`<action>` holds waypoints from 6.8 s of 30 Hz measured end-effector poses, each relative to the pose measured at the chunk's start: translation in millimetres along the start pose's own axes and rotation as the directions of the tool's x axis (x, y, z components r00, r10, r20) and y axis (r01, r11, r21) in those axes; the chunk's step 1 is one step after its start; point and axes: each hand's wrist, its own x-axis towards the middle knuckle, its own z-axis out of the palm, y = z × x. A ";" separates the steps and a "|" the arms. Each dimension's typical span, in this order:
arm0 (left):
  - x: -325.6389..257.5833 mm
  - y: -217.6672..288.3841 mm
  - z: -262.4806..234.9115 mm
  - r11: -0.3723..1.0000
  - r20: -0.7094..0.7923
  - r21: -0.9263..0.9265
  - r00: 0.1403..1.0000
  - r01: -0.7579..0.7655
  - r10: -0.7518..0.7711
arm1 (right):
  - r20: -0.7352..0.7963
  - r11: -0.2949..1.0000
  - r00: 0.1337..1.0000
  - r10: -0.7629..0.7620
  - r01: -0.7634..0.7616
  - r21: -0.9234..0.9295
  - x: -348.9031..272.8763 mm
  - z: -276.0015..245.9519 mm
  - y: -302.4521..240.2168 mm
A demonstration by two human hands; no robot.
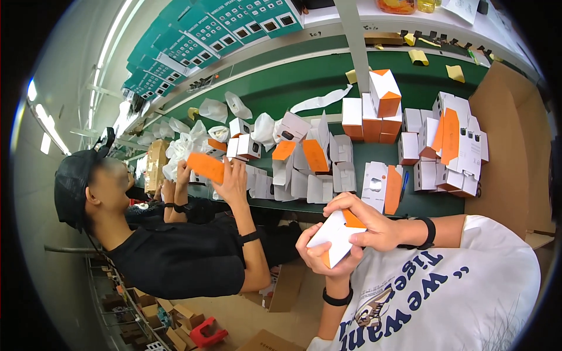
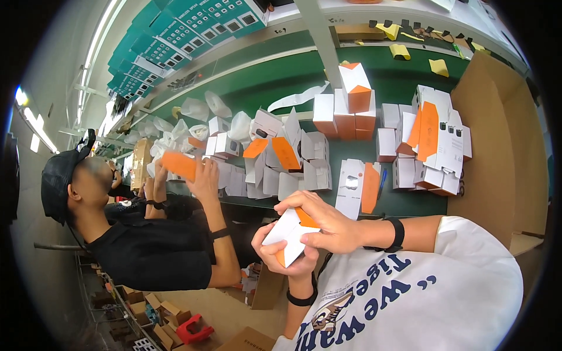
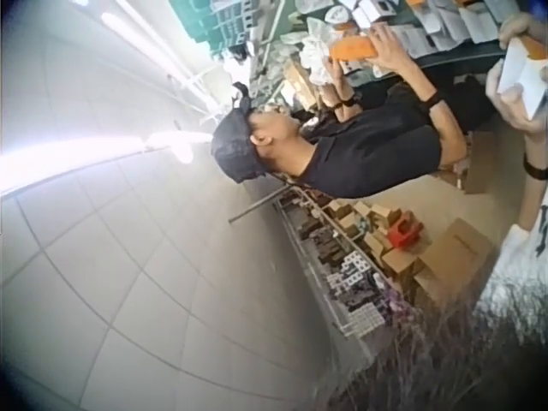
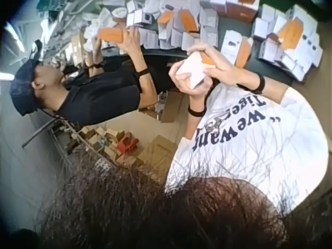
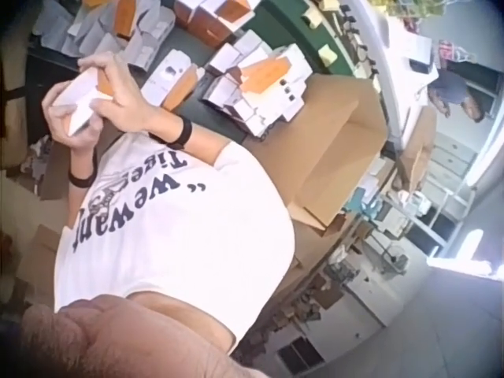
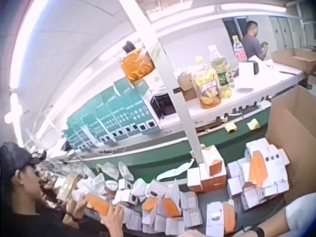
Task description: The person assembles product packaging by picking up a box, inserting a manual and a speaker wrapped in a white bag, and closing the box before placing it into a larger cardboard container.
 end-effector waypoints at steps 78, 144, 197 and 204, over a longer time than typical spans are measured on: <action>34.8 3.1 -65.8 0.764 0.262 -0.339 0.835 0.548 -0.483 | -0.550 0.810 0.760 0.347 -0.538 -0.232 -18.1 -101.0 -37.2; -65.1 -59.7 106.0 0.963 0.817 0.093 0.533 0.254 -0.220 | -0.498 0.581 0.854 0.148 -0.483 -0.655 -122.9 -129.5 50.1; 1.2 12.6 9.0 0.844 0.357 -0.397 0.908 0.361 -0.221 | -0.381 0.985 0.924 -0.014 0.078 0.153 -31.3 -5.5 -14.7; 5.7 22.3 19.3 0.879 0.241 -0.346 0.936 0.329 -0.255 | -0.309 0.975 0.949 -0.069 -0.001 -0.221 -33.8 -11.0 -16.3</action>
